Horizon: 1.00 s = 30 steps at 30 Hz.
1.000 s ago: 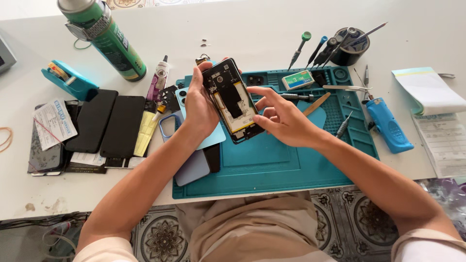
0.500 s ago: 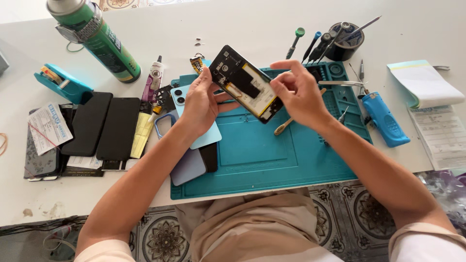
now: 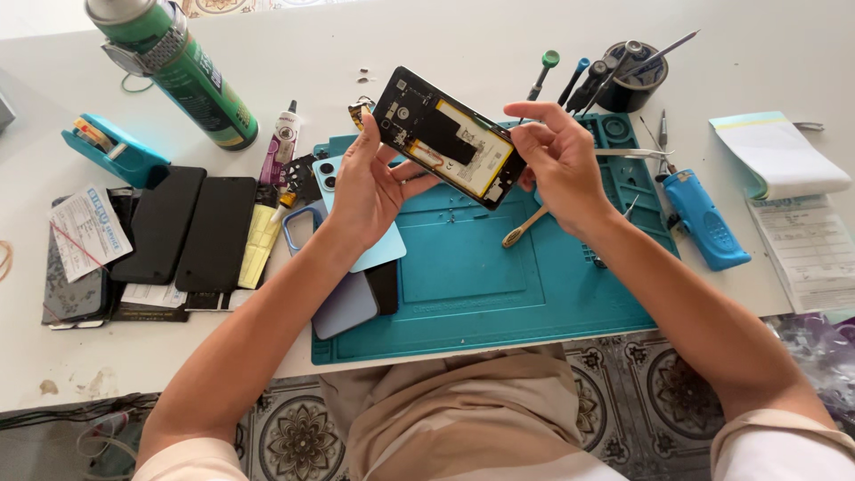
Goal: The person holds an opened smartphone in one hand and uses a pry tool to work around the edge of the device, then uses a blue suction cup and a wooden spudger to lift and separate the back cover and internal components on a repair mat.
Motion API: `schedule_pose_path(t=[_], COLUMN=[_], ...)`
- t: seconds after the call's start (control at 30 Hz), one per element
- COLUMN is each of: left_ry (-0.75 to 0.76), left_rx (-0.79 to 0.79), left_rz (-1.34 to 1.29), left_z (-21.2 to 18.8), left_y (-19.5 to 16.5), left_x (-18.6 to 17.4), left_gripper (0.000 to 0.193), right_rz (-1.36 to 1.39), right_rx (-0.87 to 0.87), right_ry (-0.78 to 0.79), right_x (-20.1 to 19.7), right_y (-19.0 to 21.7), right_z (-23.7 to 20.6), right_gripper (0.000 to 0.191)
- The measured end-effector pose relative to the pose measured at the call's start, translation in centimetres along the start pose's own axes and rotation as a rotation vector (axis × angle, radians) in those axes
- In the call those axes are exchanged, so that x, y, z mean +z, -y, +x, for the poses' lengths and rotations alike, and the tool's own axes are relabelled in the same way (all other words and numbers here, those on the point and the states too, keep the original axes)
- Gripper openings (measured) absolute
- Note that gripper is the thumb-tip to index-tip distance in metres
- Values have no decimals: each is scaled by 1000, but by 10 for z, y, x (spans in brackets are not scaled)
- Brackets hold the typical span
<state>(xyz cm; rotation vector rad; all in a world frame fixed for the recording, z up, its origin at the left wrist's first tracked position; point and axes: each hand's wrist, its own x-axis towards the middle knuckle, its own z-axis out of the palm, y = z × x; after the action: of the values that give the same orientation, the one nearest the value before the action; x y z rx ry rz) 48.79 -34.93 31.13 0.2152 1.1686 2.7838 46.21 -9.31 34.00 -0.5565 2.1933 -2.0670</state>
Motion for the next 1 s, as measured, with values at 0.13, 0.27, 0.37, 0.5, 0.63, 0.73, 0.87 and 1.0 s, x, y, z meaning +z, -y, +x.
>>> schedule_pose_path(t=[0.13, 0.27, 0.37, 0.5, 0.63, 0.73, 0.87, 1.0], left_ry=[24, -7, -22, -17, -26, -32, -26, -84], left_rx=[8, 47, 82, 158, 163, 128, 204, 269], left_rz=[-9, -39, -91, -119, -141, -154, 84, 388], left_z=[0, 1, 2, 5, 7, 7, 8, 11], left_y=[2, 4, 4, 4, 5, 5, 6, 10], left_x=[-3, -7, -11, -16, -19, -20, -19, -17], left_gripper=[56, 53, 50, 48, 45, 40, 27, 38], right_rz=[-21, 35, 85, -24, 11, 3, -31, -45], right_rx=[-53, -72, -81, 23, 81, 66, 53, 20], right_ry=[-34, -79, -51, 128, 166, 146, 102, 72], right_x=[1, 2, 2, 5, 7, 4, -1, -7], right_y=[-4, -6, -6, -8, -12, -12, -10, -7], right_z=[0, 1, 2, 3, 4, 5, 6, 8], right_gripper=[23, 23, 33, 57, 66, 64, 66, 62])
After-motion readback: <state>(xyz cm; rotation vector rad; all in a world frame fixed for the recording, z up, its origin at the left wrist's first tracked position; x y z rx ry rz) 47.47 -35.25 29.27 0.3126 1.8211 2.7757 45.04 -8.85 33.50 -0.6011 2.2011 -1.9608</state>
